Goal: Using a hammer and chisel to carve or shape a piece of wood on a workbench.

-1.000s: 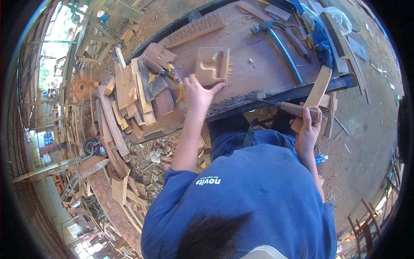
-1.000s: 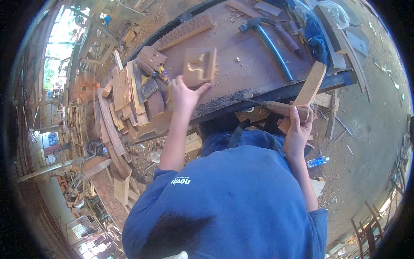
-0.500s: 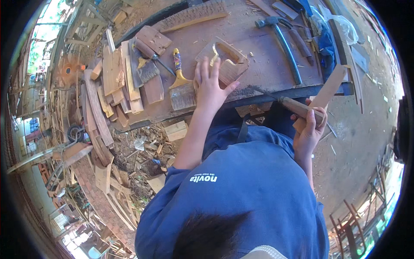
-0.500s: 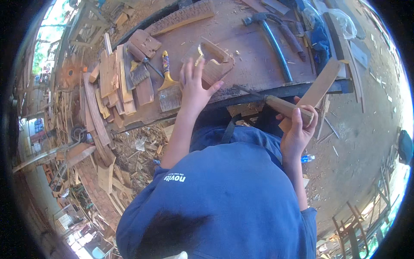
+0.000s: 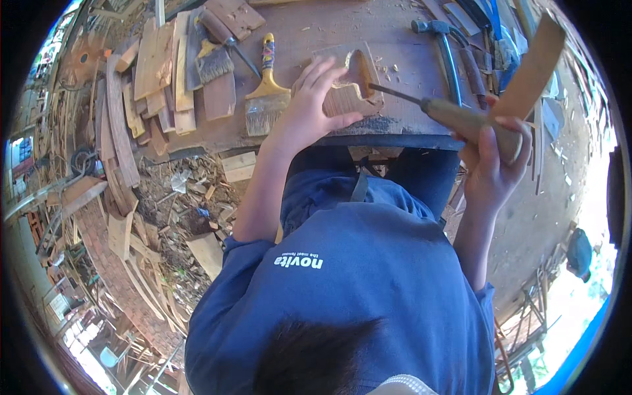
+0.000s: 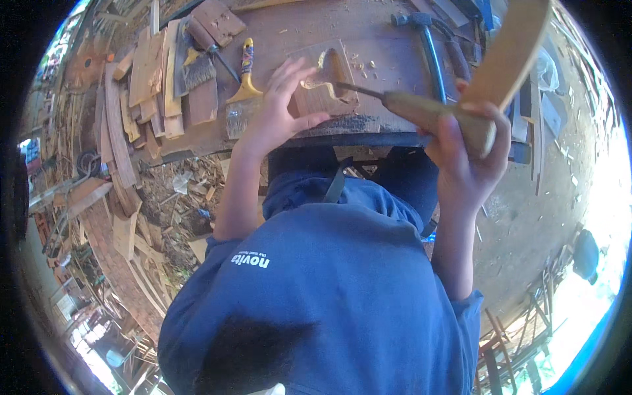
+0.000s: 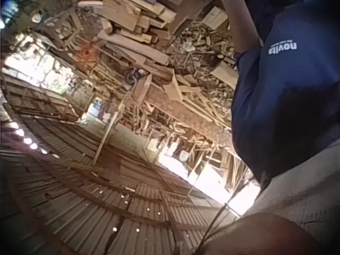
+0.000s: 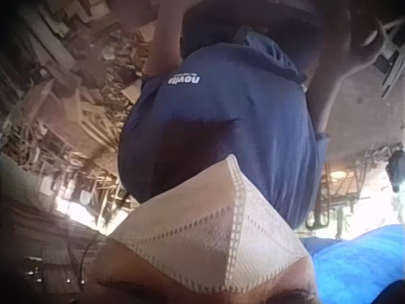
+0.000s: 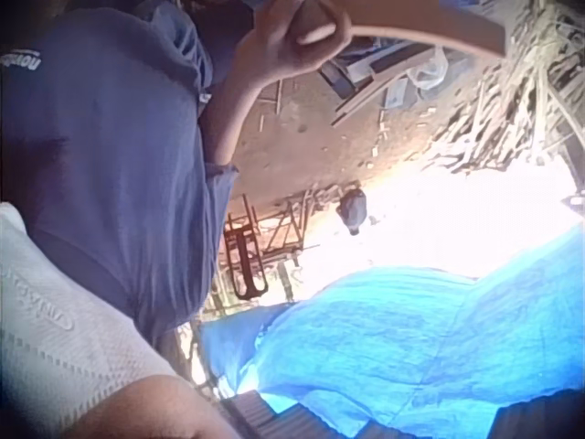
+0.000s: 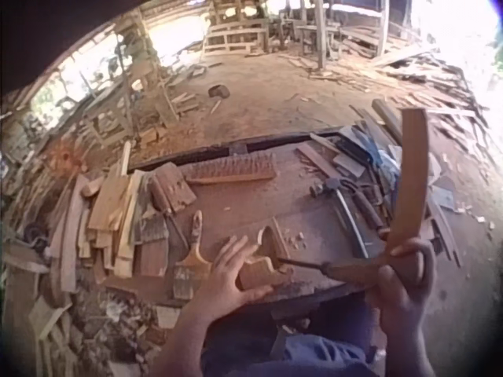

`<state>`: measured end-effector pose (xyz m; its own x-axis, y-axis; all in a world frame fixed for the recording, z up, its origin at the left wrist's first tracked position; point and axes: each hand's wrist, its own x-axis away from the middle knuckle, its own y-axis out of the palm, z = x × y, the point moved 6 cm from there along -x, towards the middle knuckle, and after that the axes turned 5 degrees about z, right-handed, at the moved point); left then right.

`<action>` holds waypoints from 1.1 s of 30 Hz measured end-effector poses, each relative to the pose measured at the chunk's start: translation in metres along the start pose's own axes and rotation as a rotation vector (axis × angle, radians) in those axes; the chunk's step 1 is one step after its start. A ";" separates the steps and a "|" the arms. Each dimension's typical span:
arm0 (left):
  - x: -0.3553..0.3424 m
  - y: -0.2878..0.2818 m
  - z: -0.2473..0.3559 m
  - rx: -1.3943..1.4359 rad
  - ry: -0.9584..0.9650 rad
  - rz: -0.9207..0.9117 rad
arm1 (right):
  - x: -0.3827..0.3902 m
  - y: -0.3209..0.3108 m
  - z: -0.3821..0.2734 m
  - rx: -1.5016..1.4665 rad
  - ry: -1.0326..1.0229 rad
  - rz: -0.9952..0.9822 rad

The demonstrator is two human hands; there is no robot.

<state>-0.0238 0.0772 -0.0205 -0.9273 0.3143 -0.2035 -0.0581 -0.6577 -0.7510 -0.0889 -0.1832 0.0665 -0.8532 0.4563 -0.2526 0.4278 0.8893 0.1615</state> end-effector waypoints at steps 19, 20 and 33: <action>-0.021 0.020 -0.001 -0.419 0.067 -0.138 | -0.031 -0.017 -0.050 0.130 -0.096 0.218; -0.016 0.024 0.008 -0.431 -0.108 -0.109 | -0.028 -0.021 -0.050 0.105 -0.092 0.258; -0.004 0.049 0.004 -0.065 -0.050 0.218 | -0.032 -0.016 -0.021 0.071 -0.095 0.280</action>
<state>-0.0248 0.0411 -0.0538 -0.9327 0.1338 -0.3350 0.1681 -0.6606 -0.7317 -0.0748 -0.2130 0.0915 -0.6686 0.6820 -0.2964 0.6654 0.7266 0.1709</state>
